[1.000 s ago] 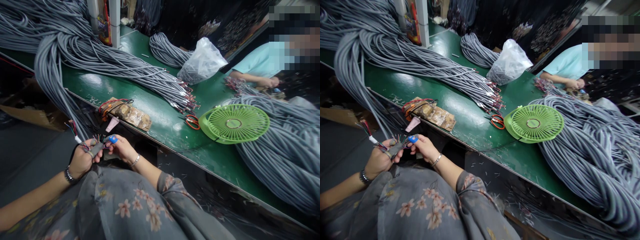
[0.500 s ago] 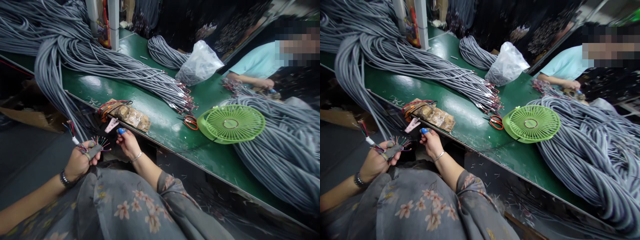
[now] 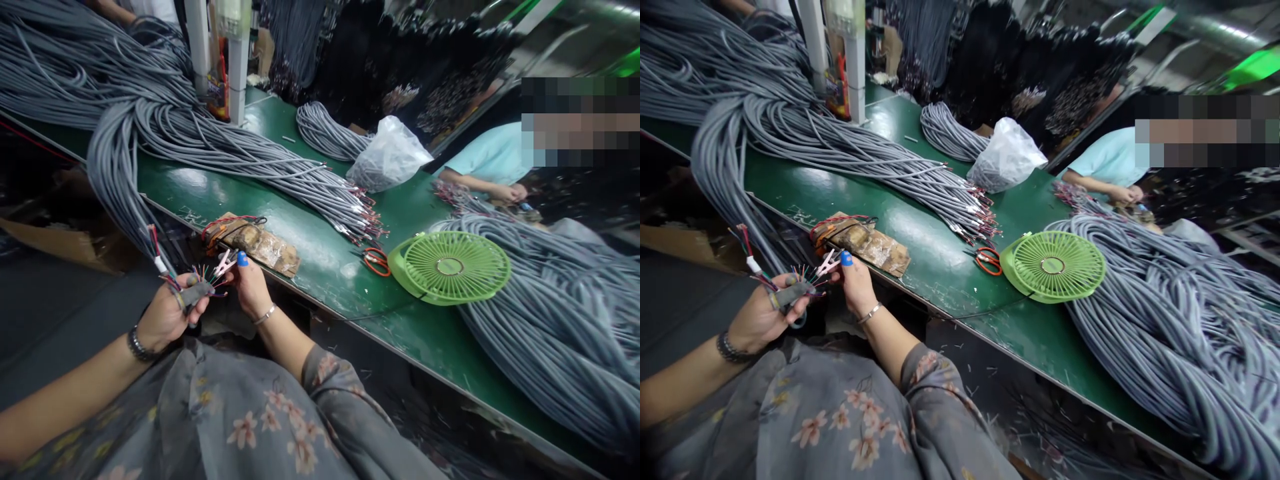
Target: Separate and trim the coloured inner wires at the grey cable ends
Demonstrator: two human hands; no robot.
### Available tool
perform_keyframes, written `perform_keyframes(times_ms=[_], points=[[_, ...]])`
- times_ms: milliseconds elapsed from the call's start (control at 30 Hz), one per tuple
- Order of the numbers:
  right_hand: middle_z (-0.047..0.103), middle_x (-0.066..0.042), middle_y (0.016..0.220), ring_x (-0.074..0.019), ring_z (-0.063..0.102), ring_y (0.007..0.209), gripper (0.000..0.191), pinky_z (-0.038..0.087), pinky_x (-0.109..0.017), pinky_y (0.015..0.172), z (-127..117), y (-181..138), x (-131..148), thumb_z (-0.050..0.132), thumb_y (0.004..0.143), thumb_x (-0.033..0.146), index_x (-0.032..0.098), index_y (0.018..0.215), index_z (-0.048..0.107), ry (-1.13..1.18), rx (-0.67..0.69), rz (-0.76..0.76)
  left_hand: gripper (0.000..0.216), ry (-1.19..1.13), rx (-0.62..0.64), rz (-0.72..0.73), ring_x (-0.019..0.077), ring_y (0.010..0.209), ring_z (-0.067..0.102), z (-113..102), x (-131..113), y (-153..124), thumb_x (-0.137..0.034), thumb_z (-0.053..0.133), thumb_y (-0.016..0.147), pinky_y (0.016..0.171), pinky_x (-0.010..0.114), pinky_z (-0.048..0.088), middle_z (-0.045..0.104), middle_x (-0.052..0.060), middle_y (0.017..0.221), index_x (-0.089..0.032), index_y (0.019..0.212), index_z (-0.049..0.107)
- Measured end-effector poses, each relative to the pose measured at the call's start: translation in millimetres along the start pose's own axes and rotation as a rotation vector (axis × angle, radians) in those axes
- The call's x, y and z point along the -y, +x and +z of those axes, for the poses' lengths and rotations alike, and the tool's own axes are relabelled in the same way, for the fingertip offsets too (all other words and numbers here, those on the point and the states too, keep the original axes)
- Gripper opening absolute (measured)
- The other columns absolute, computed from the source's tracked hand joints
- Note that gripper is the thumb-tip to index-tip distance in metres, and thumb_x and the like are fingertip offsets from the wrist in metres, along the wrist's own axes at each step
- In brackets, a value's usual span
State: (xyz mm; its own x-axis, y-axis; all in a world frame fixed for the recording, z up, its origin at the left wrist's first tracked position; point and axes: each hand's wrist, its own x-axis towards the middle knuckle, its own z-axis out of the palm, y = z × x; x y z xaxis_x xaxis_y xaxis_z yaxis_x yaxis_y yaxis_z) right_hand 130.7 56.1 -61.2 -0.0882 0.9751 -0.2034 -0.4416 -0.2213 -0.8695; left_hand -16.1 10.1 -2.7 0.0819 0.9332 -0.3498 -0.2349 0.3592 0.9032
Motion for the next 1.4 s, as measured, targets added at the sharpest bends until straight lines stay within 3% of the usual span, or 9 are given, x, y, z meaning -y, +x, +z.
perform_keyframes(times_ms=[133, 400, 567, 767, 933, 1167, 1400], points=[[0.056, 0.001, 0.062, -0.0182, 0.055, 0.064, 0.059, 0.052, -0.032, 0.068, 4.5, 1.0, -12.2, 0.070, 0.086, 0.082, 0.024, 0.073, 0.067, -0.005, -0.065, 0.009, 0.043, -0.010, 0.026, -0.019, 0.0064, 0.031, 0.040, -3.1, 5.4, 4.1, -0.045, 0.098, 0.048, 0.033, 0.018, 0.027, 0.057, -0.003, 0.043, -0.019, 0.059, 0.066], [0.064, -0.001, 0.073, -0.0161, 0.054, 0.065, 0.053, 0.056, -0.032, 0.069, 9.7, 7.5, -5.5, 0.078, 0.086, 0.074, 0.022, 0.086, 0.070, 0.245, 0.075, 0.271, 0.042, -0.020, 0.088, -0.034, 0.0070, 0.032, 0.040, -10.8, 14.2, 7.1, -0.046, 0.098, 0.052, 0.034, 0.019, 0.029, 0.056, -0.003, 0.042, -0.019, 0.061, 0.067], [0.066, -0.001, 0.074, -0.0160, 0.056, 0.067, 0.042, 0.055, -0.030, 0.069, 14.1, 8.6, -4.4, 0.084, 0.088, 0.060, 0.021, 0.081, 0.069, 0.311, -0.028, 0.244, 0.042, -0.034, 0.100, -0.027, 0.0072, 0.033, 0.041, -12.6, 18.0, 8.7, -0.048, 0.098, 0.052, 0.033, 0.020, 0.030, 0.058, -0.002, 0.044, -0.019, 0.061, 0.069], [0.067, -0.001, 0.073, -0.0140, 0.054, 0.061, 0.056, 0.054, -0.027, 0.063, 15.1, 3.1, -2.3, 0.074, 0.088, 0.077, 0.021, 0.081, 0.069, 0.322, -0.006, 0.273, 0.042, -0.021, 0.093, -0.015, 0.0068, 0.033, 0.041, -12.4, 18.3, 7.3, -0.048, 0.097, 0.055, 0.033, 0.019, 0.031, 0.058, -0.002, 0.044, -0.019, 0.062, 0.068], [0.072, -0.004, 0.083, -0.0145, 0.056, 0.064, 0.065, 0.059, -0.030, 0.065, 7.4, -4.1, -0.8, 0.058, 0.093, 0.085, 0.021, 0.083, 0.068, 0.290, 0.112, 0.306, 0.042, 0.023, 0.055, 0.011, 0.0077, 0.032, 0.044, -12.3, 19.3, -2.5, -0.047, 0.096, 0.054, 0.033, 0.019, 0.030, 0.059, -0.002, 0.044, -0.019, 0.059, 0.065], [0.064, 0.003, 0.070, -0.0107, 0.054, 0.060, 0.044, 0.056, -0.023, 0.060, 5.8, -9.4, -1.3, 0.083, 0.088, 0.061, 0.020, 0.083, 0.068, 0.250, 0.087, 0.163, 0.034, 0.099, -0.042, 0.132, 0.0089, 0.035, 0.049, -9.1, 18.3, -13.6, -0.041, 0.089, 0.062, 0.036, 0.019, 0.033, 0.063, 0.000, 0.047, -0.020, 0.055, 0.062], [0.061, 0.003, 0.067, -0.0110, 0.052, 0.059, 0.043, 0.052, -0.022, 0.057, 5.5, -5.6, -2.2, 0.079, 0.091, 0.061, 0.019, 0.086, 0.072, 0.246, 0.113, 0.177, 0.035, 0.034, -0.079, 0.110, 0.0072, 0.031, 0.045, 1.0, 8.6, -7.0, -0.040, 0.089, 0.054, 0.033, 0.018, 0.031, 0.061, -0.002, 0.044, -0.021, 0.051, 0.060]])
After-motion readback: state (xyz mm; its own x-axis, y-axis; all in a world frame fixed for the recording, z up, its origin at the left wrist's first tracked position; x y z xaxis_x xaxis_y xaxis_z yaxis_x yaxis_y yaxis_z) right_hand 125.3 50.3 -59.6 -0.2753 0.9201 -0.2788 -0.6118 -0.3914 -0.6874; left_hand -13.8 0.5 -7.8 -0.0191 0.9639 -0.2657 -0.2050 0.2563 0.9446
